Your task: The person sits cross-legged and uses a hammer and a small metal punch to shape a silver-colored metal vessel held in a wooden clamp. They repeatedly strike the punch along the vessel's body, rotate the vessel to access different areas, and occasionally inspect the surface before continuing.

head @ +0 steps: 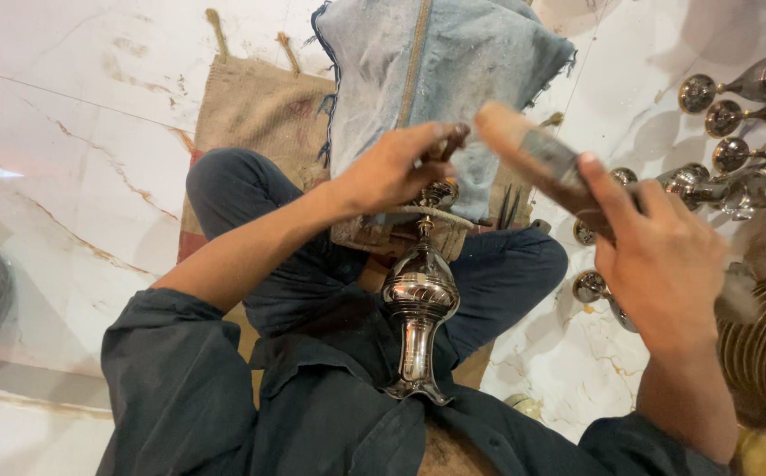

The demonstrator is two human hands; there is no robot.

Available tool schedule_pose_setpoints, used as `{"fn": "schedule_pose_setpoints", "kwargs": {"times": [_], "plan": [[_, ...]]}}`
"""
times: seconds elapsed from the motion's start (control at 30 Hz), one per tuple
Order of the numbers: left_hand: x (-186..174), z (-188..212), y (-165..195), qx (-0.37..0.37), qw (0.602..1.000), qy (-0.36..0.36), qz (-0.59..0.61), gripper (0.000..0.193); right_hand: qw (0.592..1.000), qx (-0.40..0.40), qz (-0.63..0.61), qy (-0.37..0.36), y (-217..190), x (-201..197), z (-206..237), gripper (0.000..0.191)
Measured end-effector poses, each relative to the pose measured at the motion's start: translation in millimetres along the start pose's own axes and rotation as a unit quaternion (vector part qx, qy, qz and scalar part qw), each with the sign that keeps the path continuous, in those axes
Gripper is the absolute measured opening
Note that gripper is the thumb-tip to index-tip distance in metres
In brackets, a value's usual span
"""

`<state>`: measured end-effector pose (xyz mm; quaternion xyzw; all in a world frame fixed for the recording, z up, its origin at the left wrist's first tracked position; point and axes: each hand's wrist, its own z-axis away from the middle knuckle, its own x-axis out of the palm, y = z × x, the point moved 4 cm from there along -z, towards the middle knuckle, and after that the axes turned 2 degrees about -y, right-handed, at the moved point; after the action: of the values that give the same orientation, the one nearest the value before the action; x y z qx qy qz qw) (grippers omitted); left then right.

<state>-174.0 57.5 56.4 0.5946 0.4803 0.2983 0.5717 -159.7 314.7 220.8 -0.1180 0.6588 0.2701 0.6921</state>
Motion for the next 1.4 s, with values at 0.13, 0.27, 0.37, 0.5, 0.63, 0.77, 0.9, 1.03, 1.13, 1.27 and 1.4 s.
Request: {"fn": "schedule_pose_setpoints", "kwargs": {"times": [0.13,0.27,0.37,0.5,0.63,0.77,0.9,1.03,1.13,1.27,1.4], "plan": [[-4.2,-6.7,1.9,0.051,0.998,-0.004,-0.019,0.042,0.949,0.092,-0.285,0.100,14.9,15.4,3.3,0.076],[-8.4,-11.1,6.1,0.079,0.996,-0.038,-0.034,0.041,0.906,0.069,-0.405,0.103,19.1,25.0,0.4,0.084],[-11.9,-7.7,12.0,0.119,0.991,-0.056,0.005,0.039,0.999,-0.020,0.001,-0.030,8.6,22.9,-11.9,0.094],[-13.2,1.0,12.9,0.099,0.995,0.001,-0.022,0.031,0.989,0.026,-0.143,0.010,-1.4,4.2,-32.9,0.080],[-6.9,9.7,6.6,0.050,0.997,0.052,0.007,0.032,0.991,-0.038,-0.120,0.034,-13.4,-18.9,-45.3,0.082],[0.4,22.7,2.2,0.064,0.991,0.112,-0.025,0.030,0.994,-0.089,0.063,-0.031,-23.1,-29.5,-48.2,0.080],[8.5,31.3,-6.7,0.065,0.989,0.132,0.002,0.025,0.997,-0.053,-0.013,-0.060,-26.9,-36.5,-50.7,0.075],[12.1,31.6,-13.2,0.057,0.988,0.142,-0.017,0.028,0.981,-0.127,0.139,-0.035,-33.9,-39.9,-40.4,0.079],[8.0,28.2,-18.5,0.016,0.988,0.149,0.039,0.028,0.993,-0.110,0.050,0.010,-27.7,-35.3,-39.0,0.085],[-1.7,20.8,-18.4,0.007,0.990,0.123,0.076,0.031,0.974,-0.073,-0.177,0.123,-15.1,-30.6,-41.5,0.083],[-4.8,20.5,-12.6,0.017,0.994,0.084,0.067,0.026,0.962,-0.019,-0.266,0.059,-11.4,-26.3,-49.4,0.081]]}}
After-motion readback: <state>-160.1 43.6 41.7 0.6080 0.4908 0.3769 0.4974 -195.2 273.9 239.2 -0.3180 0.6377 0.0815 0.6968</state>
